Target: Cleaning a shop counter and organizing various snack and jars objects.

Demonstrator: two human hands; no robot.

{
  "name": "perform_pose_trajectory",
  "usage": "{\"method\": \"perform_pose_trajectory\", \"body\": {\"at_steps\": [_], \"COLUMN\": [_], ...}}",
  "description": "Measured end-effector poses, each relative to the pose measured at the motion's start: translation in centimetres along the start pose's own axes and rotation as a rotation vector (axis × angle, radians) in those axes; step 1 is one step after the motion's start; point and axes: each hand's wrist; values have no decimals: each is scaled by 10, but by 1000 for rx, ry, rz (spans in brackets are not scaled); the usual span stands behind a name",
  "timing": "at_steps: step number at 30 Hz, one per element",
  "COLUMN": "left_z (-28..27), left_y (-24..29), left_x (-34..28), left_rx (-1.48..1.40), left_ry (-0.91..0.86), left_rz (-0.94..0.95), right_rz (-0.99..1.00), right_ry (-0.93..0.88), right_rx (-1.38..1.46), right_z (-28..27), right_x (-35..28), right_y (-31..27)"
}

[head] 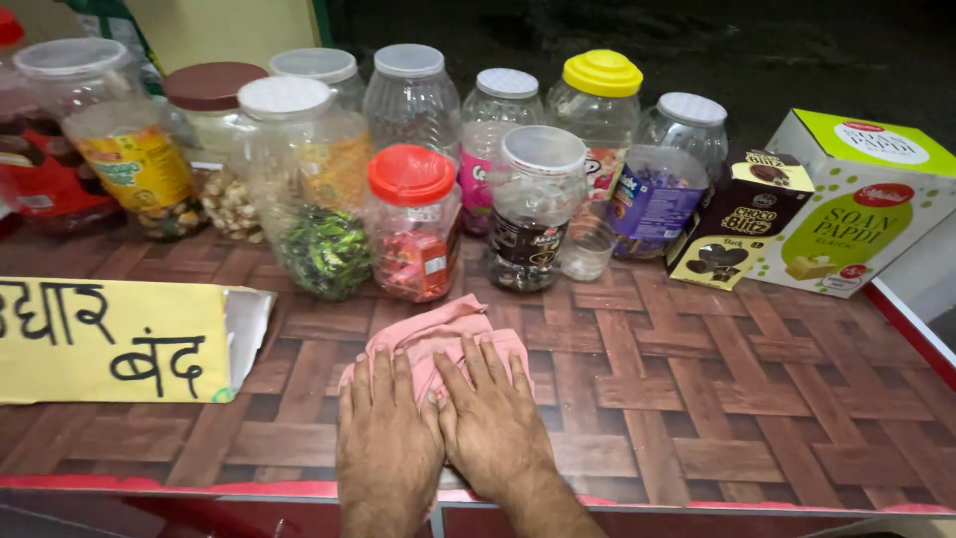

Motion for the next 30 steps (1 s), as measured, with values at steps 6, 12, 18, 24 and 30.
{"method": "perform_pose_trajectory", "body": {"at_steps": [6,12,18,24,30], "left_z": [-10,1,-10,-10,4], "left_y": [-16,-35,-39,-42,-47], "left_x": [-6,-12,-7,2,20], "left_rx": [5,-47,13,-37,0], "left_ry": [-82,-26,-139,-66,-84], "left_rz": [-31,20,49,88,83], "right_rz": [-62,-109,-107,-97,-121], "right_ry": [34,29,8,-80,-47], "right_rx": [5,-14,-23,12,6], "right_z": [4,4,2,4,14], "right_x": [-7,-7,-4,7,28], "right_y": [-21,-30,-36,-30,-21]}}
Point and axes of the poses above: each hand's wrist, its own x-axis towards the middle knuckle, its own z-axis out of the palm, y = z × x, and after that the axes turned 13 degrees about -z, right-handed
